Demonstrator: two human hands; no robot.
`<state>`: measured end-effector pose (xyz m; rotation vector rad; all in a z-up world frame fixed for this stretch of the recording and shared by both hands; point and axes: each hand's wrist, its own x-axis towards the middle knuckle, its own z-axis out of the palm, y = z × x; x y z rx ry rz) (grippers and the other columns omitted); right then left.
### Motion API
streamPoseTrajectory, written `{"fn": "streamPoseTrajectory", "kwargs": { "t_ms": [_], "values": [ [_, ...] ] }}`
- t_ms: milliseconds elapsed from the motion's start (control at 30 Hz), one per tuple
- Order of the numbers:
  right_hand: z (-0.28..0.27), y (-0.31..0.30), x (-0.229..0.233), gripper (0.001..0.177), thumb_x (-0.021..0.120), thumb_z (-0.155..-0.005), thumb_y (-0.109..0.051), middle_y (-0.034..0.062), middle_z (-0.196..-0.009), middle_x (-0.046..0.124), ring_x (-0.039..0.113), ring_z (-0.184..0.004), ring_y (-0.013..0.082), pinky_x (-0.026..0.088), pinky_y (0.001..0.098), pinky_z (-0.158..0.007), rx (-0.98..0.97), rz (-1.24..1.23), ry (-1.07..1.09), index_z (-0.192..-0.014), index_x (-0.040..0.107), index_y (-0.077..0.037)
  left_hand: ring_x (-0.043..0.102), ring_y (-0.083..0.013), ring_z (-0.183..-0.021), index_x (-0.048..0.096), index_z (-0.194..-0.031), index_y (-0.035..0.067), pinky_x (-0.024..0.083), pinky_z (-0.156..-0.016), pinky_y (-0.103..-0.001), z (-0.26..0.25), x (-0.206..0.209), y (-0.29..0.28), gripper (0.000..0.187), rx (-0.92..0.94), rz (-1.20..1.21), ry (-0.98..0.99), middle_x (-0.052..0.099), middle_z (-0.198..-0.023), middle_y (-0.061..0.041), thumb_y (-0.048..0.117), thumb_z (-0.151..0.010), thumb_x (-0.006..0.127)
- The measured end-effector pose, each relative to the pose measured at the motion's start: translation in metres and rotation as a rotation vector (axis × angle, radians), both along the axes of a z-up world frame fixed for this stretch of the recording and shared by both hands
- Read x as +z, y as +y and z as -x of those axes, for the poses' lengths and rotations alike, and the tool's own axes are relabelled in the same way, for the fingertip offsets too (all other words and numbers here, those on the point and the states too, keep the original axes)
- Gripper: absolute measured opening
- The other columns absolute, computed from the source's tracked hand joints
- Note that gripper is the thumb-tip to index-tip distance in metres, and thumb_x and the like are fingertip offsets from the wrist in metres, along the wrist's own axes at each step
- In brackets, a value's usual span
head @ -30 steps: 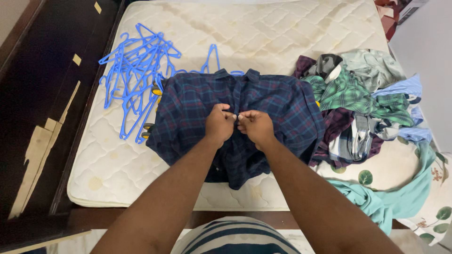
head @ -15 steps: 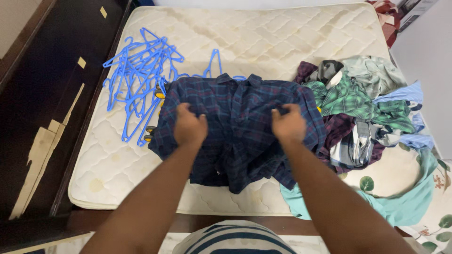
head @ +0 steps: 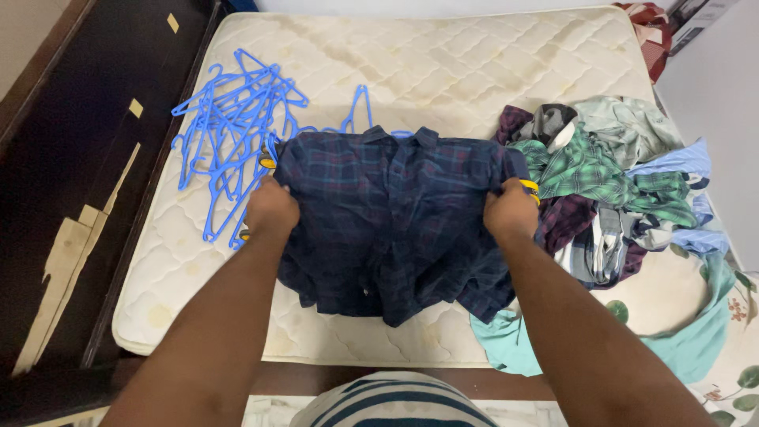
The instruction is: The person picks up a dark plaid shirt from a pile of clothes on a bed, places it on a blue plastic hanger, and buttons the shirt while it is on the hanger. The shirt remains on the hanger at the end of the clip.
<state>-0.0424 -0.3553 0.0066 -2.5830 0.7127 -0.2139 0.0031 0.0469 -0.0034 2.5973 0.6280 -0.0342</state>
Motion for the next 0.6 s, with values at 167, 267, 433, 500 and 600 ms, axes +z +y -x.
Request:
{"fn": "streamPoseTrajectory", "kwargs": {
  "t_ms": [167,267,433,500,600],
  "values": [
    [-0.009,-0.008,-0.001,0.042,0.075,-0.090,-0.028,0.0214,-0.118,0.070,0.065,-0.110,0.0444,0.051,0.0510,-0.096,-0.024,-0.028,-0.166,-0.123,0.062,-0.007,0.067,-0.0458,-0.111,0.057,-0.121,0.004,0.052,-0.096,-0.054,-0.006,0.016,-0.004,0.029,0.030,0.107,-0.192,0.072,-0.115,-0.025,0.024,-0.102,0.061],
    [0.001,0.003,-0.003,0.051,0.080,-0.081,-0.026,0.0215,-0.113,0.068,0.064,-0.102,0.0447,0.050,0.0521,-0.085,-0.001,0.040,-0.294,-0.122,0.059,-0.004,0.064,-0.0460,-0.106,0.056,-0.120,0.003,0.049,-0.093,-0.053,0.004,0.007,-0.007,0.043,-0.079,0.080,-0.253,0.067,-0.109,-0.025,0.025,-0.087,0.075],
    [0.033,0.047,-0.010,0.019,0.076,-0.089,-0.021,0.0119,-0.102,0.069,0.068,-0.096,0.0341,0.055,0.0448,-0.085,0.305,0.160,-0.553,-0.102,0.069,-0.010,0.063,-0.0420,-0.097,0.067,-0.107,0.008,0.047,-0.083,-0.054,0.042,0.002,-0.033,0.035,-0.215,-0.163,-0.647,0.068,-0.102,-0.018,0.027,-0.080,0.078],
    [0.040,0.067,-0.014,0.015,0.077,-0.084,-0.021,0.0096,-0.099,0.071,0.070,-0.092,0.0307,0.057,0.0414,-0.081,0.521,0.017,-0.518,-0.096,0.073,-0.012,0.063,-0.0393,-0.097,0.071,-0.100,0.012,0.046,-0.083,-0.054,0.054,0.004,-0.053,0.024,-0.327,-0.144,-0.551,0.068,-0.101,-0.015,0.032,-0.086,0.075],
    [0.043,0.091,-0.024,0.026,0.084,-0.076,-0.026,0.0120,-0.088,0.070,0.069,-0.084,0.0313,0.055,0.0427,-0.073,0.566,-0.099,-0.198,-0.092,0.073,-0.009,0.063,-0.0372,-0.097,0.071,-0.088,0.010,0.049,-0.086,-0.050,0.080,-0.004,-0.081,0.029,-0.561,0.111,-0.429,0.067,-0.098,-0.014,0.039,-0.091,0.073]
  ]
}}
